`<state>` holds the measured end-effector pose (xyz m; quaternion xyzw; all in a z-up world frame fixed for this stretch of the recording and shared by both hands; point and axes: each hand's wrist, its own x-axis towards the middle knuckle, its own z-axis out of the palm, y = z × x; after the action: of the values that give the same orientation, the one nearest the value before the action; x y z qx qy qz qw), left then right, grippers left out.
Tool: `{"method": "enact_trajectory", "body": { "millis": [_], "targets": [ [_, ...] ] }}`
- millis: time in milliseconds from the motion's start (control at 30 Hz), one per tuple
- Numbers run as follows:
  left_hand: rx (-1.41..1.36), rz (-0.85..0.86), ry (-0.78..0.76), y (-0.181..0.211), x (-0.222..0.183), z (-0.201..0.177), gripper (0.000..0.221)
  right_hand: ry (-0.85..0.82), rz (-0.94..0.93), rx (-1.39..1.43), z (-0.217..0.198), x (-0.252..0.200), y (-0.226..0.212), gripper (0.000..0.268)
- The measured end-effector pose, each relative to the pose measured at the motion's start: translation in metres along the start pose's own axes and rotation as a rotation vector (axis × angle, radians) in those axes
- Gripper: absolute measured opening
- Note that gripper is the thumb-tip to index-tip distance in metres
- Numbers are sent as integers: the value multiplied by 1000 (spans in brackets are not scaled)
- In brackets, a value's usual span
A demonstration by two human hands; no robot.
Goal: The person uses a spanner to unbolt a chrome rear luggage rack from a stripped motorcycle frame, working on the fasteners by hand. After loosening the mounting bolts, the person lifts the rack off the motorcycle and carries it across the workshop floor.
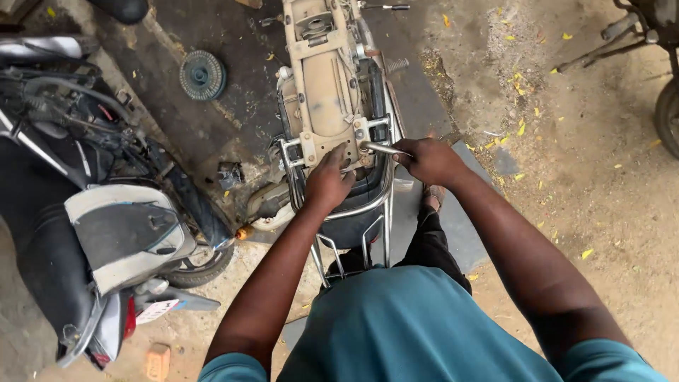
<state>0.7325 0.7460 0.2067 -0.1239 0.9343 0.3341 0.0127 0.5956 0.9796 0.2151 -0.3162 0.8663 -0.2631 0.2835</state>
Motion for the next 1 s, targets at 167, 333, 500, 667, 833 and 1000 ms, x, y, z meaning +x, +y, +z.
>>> {"method": "enact_trajectory", "body": {
  "millis": [167, 333, 500, 667, 833, 1000],
  "targets": [
    [69, -100, 21, 16, 26, 33, 53, -70, -132, -37, 8, 28, 29, 35],
    [130, -159, 39, 13, 36, 46, 34, -150, -122, -93, -13, 37, 16, 39],
    [224, -196, -18, 12, 52, 42, 25, -157, -73, -126, -33, 45, 9, 35],
    [160, -52, -3, -9, 47, 60, 27, 277, 159, 461, 13, -18, 55, 27],
    [157, 10, 84, -11, 56, 55, 30, 877, 228, 1096, 60, -31, 72, 39],
    [139, -22, 63, -8, 48, 64, 29, 1185, 447, 1164, 38, 90, 51, 69]
  ]
}}
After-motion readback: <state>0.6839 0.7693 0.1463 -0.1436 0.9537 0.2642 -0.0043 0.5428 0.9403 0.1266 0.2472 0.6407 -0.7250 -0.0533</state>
